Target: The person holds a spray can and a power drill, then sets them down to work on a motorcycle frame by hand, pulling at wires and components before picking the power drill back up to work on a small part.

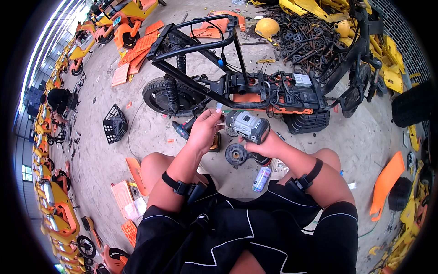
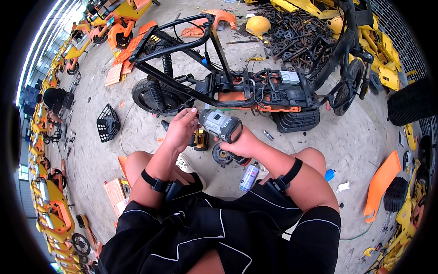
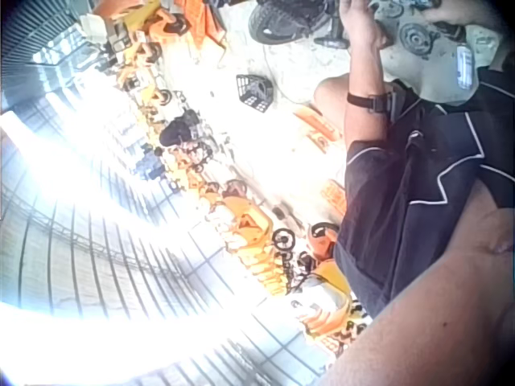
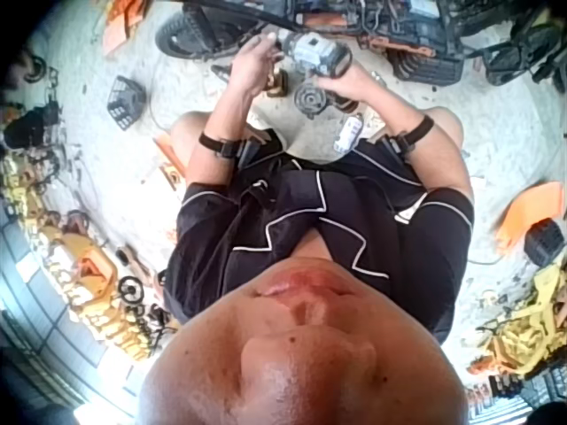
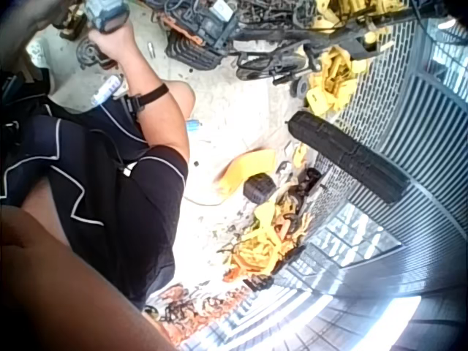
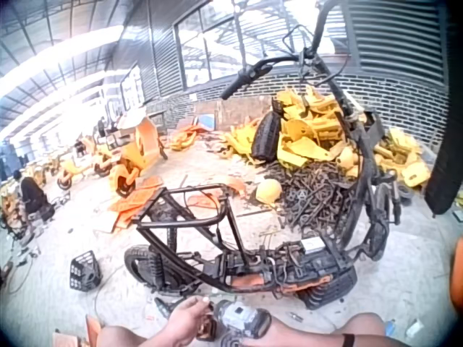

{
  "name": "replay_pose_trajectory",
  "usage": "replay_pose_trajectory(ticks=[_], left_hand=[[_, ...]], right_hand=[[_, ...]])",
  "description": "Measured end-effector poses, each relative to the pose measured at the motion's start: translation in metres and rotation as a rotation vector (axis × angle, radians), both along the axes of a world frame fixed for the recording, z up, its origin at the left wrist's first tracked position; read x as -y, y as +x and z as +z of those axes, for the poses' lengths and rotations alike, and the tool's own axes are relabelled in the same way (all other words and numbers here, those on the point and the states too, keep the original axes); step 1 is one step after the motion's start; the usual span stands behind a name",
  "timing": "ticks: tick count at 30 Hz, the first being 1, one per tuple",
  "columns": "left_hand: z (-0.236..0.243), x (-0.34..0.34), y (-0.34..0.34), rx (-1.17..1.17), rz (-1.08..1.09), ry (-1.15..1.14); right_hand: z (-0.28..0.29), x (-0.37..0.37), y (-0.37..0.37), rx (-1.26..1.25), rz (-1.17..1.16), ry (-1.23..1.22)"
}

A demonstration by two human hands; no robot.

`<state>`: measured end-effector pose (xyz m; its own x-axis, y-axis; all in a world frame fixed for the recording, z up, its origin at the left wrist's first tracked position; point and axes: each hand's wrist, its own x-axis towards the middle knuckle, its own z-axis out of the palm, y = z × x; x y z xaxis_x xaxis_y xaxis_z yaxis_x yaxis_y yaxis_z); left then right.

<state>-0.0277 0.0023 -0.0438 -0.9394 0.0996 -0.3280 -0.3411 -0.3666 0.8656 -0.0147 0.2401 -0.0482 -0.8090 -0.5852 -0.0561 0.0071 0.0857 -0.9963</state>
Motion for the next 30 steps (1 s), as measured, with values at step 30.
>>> replay_pose_trajectory(ticks=[30], left_hand=[[0.0034,-0.0017,-0.0002,0.054,0.013,0.170]], right_hand=[[-0.0002,-0.0035,-0.0011,-0.068,0.014,0.091]])
